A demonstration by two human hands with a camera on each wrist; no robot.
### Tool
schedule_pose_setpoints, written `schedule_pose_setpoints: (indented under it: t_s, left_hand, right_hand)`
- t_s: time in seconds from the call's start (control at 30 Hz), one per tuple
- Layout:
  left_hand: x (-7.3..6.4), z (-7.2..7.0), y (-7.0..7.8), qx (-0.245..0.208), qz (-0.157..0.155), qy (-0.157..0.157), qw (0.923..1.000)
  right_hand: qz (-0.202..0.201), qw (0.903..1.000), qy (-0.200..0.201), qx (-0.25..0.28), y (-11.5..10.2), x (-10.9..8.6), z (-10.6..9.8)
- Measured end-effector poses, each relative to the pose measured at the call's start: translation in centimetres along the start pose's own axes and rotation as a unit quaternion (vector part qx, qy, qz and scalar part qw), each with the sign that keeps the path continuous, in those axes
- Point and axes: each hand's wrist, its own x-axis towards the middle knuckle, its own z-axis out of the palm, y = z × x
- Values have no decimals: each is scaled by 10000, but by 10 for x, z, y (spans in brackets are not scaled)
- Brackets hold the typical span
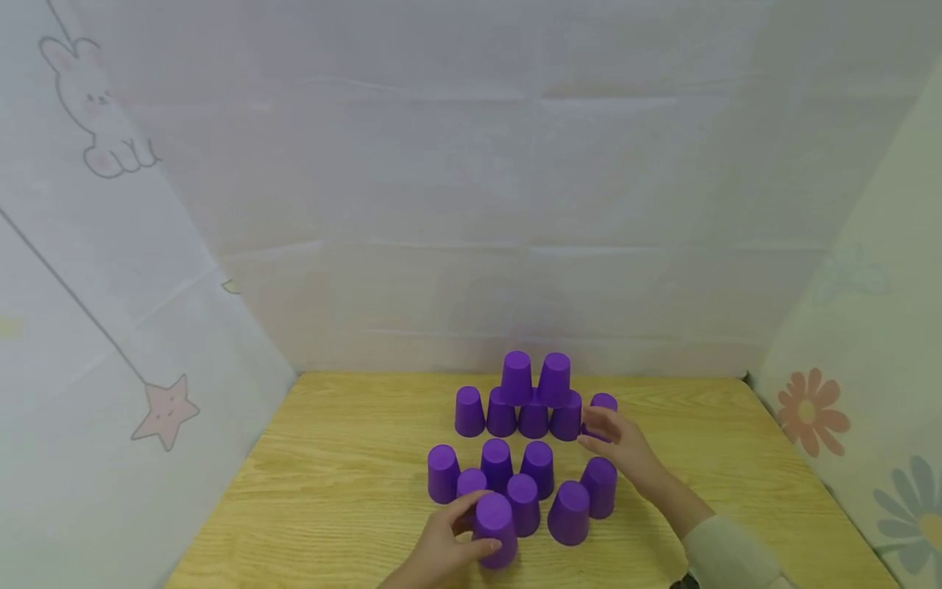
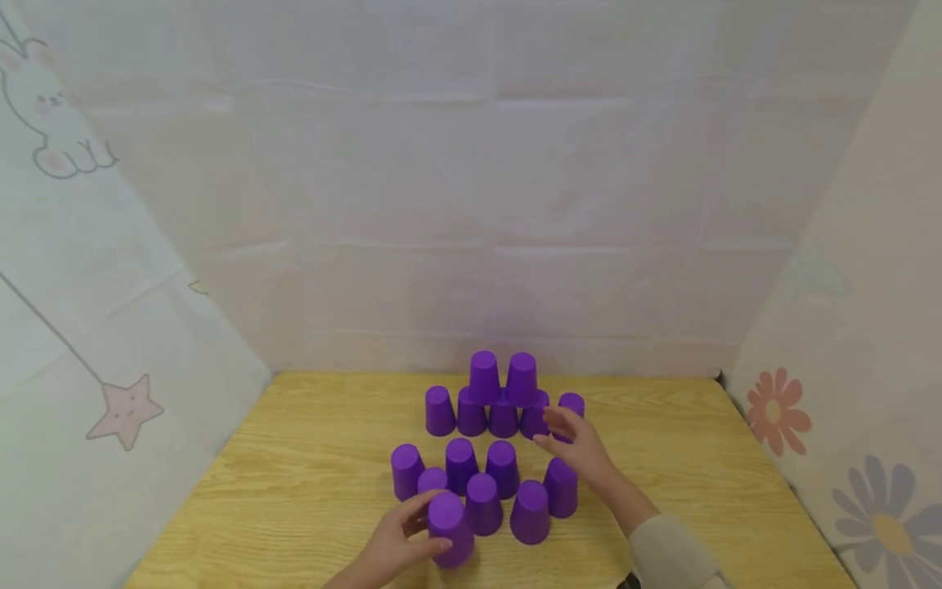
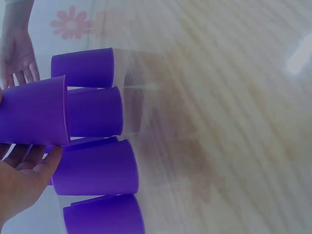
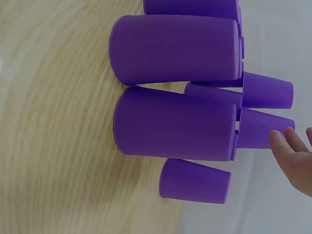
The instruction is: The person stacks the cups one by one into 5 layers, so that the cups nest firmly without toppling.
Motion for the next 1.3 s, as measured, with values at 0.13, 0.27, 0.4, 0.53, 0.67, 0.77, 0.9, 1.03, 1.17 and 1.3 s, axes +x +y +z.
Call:
schedule_pose_setpoints:
  t_s: [0.13,0.27,0.4,0.53,0.67,0.77,0.9,1.03,1.17,1.3]
  left_hand:
    - [7,-6,13,121,-14,15,9999]
    - [16,-13,34,148,-75,141,9998]
    - [26,-20,52,108,-143,222,9996]
    - [37,-28,58,106,20,129,9999]
    - [50,-38,60,-50,-35,109,9999]
    - [60,-45,61,-40,-223,312,9993]
    - [76,-55,62,170,-358,574,9976]
    - [90,-65,59,311,-524,547,9966]
    - [103,-74,51,389,-695,598,9950]
    - [119,-84,32,358,-774,946,9919]
  right_hand:
    - [105,9999,-24,115,0,-11,1]
    - [214,9997,-97,99,1,-20,3]
    - [215,9994,-164,199,1,-29,7]
    - [309,9991,-142,239,2,-35,10]
    - [336,9990,-108,258,3,-40,13]
    - [245,9994,-48,250,3,-43,14]
    - [95,9997,189,112,3,-47,13]
    - [-15,9991,416,14,6,-50,8]
    - [-56,9986,532,-51,11,-50,3]
    - [146,9981,540,-259,21,-50,-3]
